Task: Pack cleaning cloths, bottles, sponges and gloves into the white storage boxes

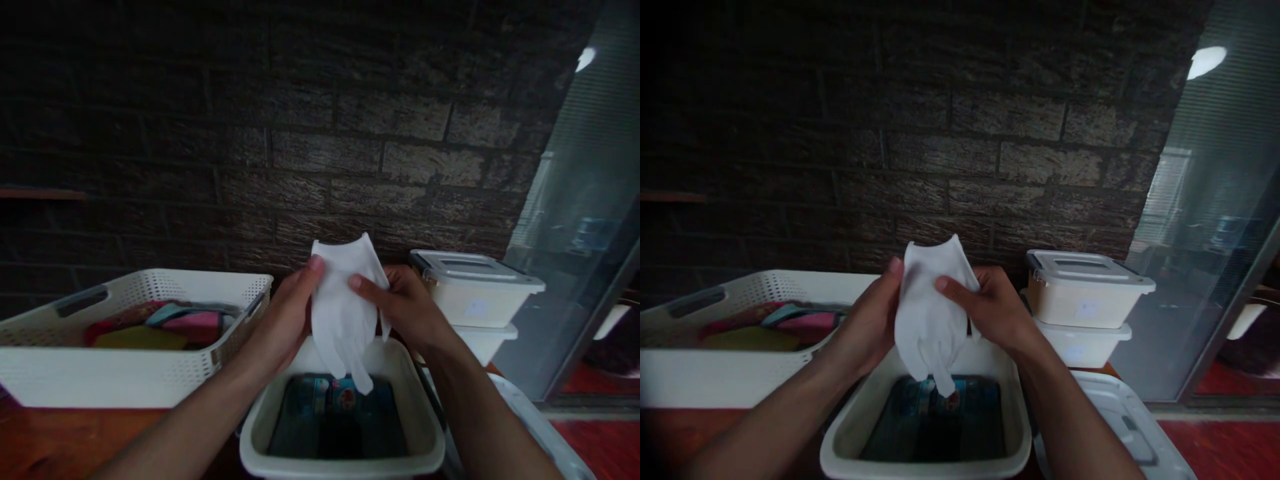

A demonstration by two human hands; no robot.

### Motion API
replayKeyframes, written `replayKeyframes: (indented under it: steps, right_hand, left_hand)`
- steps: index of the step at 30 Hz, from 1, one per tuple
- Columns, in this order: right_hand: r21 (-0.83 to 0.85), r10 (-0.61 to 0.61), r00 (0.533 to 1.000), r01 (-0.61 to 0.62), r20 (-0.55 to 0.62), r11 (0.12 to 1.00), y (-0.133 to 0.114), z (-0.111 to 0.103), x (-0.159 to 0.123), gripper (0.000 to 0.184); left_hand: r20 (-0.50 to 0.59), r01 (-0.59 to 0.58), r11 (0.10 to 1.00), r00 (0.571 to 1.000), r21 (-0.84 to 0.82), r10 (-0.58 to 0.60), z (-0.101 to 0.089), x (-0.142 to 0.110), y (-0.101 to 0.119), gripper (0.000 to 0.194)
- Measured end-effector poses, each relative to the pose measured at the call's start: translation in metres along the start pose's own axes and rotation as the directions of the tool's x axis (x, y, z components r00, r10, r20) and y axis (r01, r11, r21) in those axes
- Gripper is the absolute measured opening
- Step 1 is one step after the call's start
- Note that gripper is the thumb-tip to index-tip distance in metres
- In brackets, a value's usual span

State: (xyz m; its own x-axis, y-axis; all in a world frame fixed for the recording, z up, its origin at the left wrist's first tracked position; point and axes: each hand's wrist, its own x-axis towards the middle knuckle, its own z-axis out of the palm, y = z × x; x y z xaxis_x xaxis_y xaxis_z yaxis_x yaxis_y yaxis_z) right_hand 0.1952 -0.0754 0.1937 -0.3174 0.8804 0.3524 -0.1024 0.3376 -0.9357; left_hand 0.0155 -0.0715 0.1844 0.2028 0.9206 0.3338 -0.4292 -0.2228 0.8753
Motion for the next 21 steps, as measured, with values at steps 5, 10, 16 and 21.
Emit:
replayKeyframes:
  steps: [5,10,16,21]
  right_hand:
    - [-0.032,-0.064,0.989,0.061,-0.134,0.998,-0.001,0.009,0.003,0.037]
    - [-0.01,-0.204,0.962,0.206,-0.184,0.979,0.001,0.013,0.006,0.029]
    - [-0.103,-0.134,0.968,0.115,-0.213,0.988,-0.01,0.004,-0.004,0.038]
    - [-0.263,-0.174,0.969,0.123,-0.178,0.957,-0.005,0.01,0.0,0.038]
  left_hand:
    - [0.011,-0.117,0.954,0.993,0.275,0.119,0.003,-0.001,-0.002,0.037]
    - [-0.068,-0.206,0.884,0.964,0.419,0.257,-0.002,0.0,0.004,0.036]
    - [-0.121,-0.27,0.826,0.92,0.494,0.373,0.003,-0.007,0.006,0.038]
    - [-0.085,-0.192,0.895,0.966,0.403,0.246,0.002,-0.005,-0.003,0.04]
